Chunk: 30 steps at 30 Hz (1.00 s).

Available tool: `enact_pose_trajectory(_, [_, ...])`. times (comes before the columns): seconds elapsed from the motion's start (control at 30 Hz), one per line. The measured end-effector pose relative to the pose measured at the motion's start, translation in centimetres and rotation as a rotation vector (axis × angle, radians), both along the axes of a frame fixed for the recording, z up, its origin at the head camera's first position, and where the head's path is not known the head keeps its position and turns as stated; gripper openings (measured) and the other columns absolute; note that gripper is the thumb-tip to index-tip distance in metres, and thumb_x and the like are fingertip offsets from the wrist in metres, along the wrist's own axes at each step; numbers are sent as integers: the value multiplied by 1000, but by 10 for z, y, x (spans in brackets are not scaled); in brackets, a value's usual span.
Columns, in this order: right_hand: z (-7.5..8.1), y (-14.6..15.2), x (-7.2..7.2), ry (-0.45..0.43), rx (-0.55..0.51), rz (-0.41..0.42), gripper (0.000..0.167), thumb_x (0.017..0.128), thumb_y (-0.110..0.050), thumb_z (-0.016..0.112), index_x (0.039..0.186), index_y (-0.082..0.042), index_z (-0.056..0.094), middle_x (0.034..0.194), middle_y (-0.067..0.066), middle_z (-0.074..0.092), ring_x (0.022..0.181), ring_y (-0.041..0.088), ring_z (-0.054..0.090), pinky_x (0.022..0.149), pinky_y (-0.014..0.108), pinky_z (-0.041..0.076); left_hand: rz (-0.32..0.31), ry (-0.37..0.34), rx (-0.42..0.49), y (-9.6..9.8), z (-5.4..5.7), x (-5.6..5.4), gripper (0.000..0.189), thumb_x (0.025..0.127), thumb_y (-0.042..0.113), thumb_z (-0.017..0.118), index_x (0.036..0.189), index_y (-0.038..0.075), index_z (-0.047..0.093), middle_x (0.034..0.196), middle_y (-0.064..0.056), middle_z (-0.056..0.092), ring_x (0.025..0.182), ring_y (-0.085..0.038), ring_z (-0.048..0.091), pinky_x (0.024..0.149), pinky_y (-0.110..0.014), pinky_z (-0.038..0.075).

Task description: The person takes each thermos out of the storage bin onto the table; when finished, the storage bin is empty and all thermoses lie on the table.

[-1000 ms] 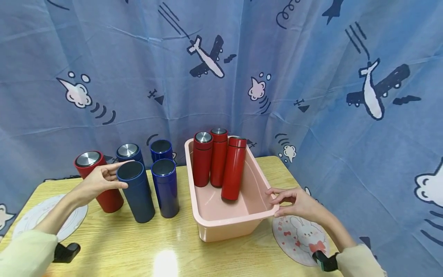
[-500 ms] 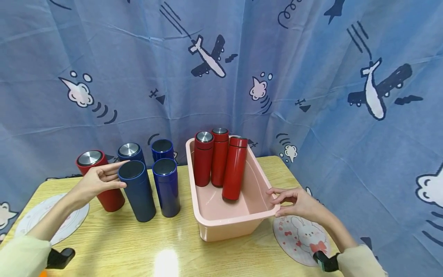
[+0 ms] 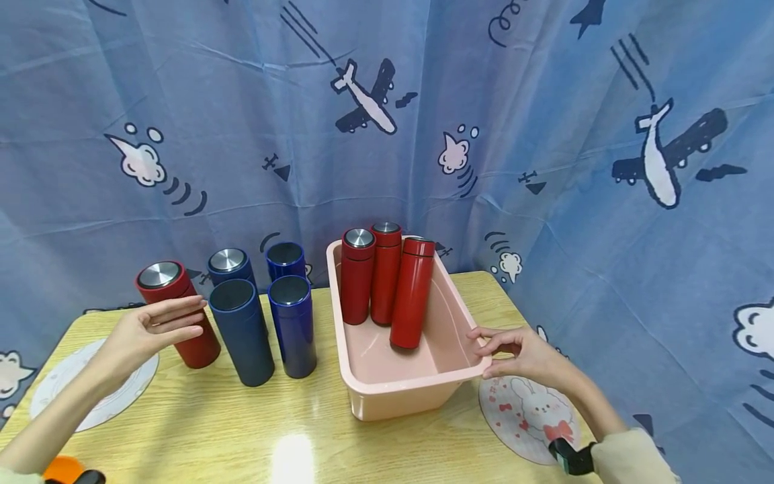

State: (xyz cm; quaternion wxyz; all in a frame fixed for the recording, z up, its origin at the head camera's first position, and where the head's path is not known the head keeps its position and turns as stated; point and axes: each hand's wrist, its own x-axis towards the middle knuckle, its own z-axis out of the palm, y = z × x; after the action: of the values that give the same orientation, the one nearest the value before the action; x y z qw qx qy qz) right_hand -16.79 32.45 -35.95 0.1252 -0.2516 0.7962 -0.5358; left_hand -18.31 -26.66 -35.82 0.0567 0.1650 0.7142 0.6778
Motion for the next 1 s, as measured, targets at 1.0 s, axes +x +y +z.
enact_pose_trajectory(1.0, [1, 0, 1, 2, -7, -5, 30, 77, 0, 77, 99, 15, 65, 130, 4, 61, 118, -2, 53, 78, 26, 56, 38, 79, 1, 88, 54, 34, 39, 86, -1, 68, 125, 2, 62, 114, 3, 69, 104, -10, 65, 83, -22, 53])
